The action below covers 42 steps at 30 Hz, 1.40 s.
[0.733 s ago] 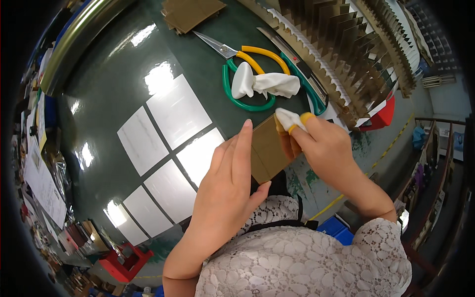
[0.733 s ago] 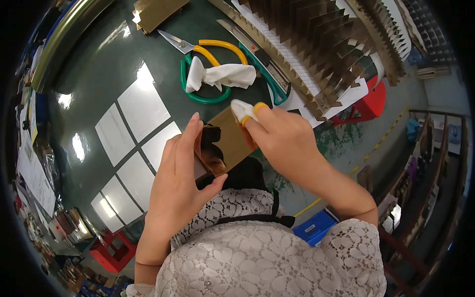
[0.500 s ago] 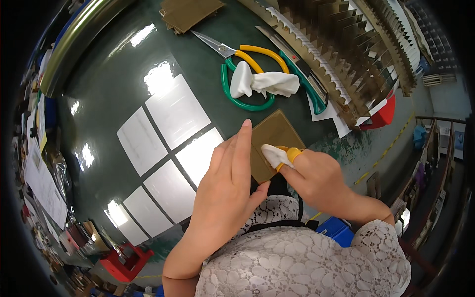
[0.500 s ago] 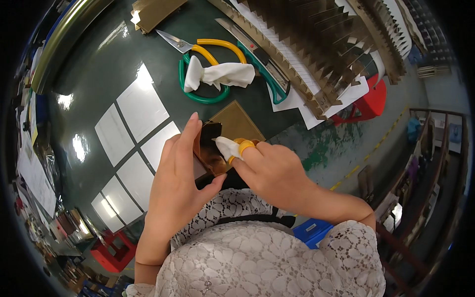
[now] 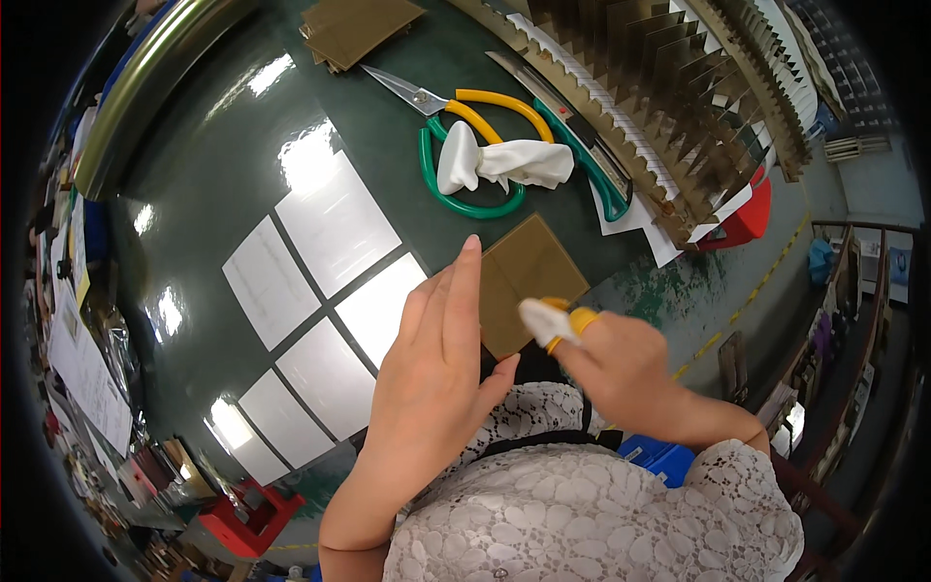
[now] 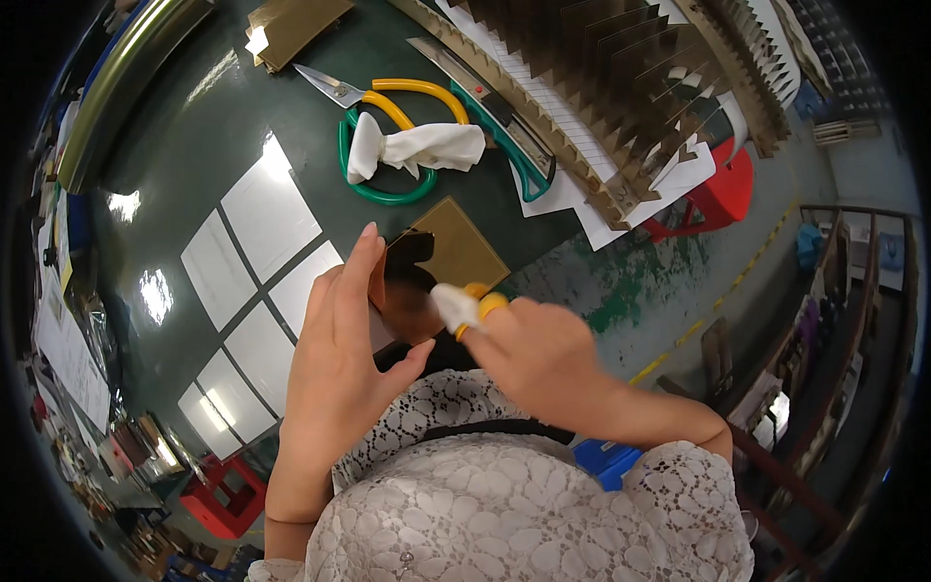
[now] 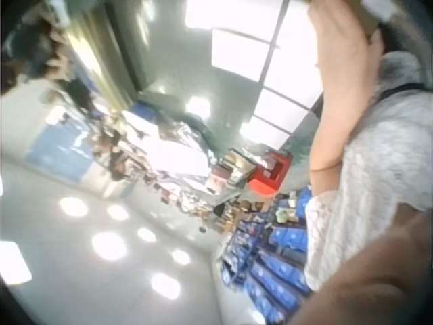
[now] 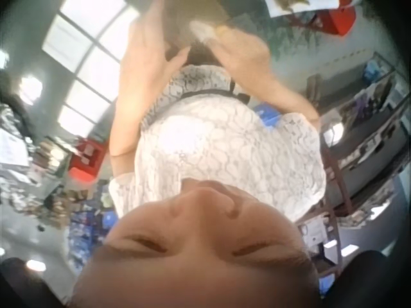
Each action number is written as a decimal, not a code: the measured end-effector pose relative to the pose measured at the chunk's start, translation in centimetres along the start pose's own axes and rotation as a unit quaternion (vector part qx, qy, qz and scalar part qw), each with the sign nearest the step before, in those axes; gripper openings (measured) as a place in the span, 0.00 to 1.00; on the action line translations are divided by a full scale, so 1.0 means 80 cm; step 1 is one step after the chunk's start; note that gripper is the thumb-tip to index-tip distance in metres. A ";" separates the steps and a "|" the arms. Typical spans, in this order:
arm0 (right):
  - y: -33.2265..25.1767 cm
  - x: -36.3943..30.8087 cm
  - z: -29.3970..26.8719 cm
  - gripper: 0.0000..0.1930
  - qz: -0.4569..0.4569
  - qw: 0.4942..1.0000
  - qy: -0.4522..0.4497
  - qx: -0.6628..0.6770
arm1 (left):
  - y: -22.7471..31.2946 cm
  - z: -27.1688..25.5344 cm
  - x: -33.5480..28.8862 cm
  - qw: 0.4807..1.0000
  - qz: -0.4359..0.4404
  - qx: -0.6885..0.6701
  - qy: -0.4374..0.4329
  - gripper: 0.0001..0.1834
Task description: The person cleans small square mirrors with a white cloth, wiping both sides of each piece. They repeatedly pick up mirrors from a stack, wipe them, and place them back down. The person also puts on a yellow finger cot and uses a spray bottle to apply liquid to the cloth before continuing to wipe the mirrors.
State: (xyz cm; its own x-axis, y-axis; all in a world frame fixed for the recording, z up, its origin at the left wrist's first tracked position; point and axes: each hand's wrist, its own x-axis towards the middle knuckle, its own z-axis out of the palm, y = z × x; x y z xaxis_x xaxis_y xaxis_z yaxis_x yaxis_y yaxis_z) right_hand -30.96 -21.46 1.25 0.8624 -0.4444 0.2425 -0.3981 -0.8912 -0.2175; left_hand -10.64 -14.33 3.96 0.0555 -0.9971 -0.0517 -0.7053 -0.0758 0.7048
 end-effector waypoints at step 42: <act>0.003 0.008 -0.003 0.21 0.067 0.997 -0.010 -0.025 | -0.003 0.005 -0.004 0.999 0.009 -0.037 0.034 0.52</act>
State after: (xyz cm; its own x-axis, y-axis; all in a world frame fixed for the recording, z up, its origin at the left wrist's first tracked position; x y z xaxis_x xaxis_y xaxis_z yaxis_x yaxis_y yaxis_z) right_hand -30.54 -21.97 1.56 0.8061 -0.5590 0.1944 -0.5255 -0.8271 -0.1992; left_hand -10.77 -13.99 3.52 0.0922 -0.9957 0.0077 -0.6533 -0.0547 0.7551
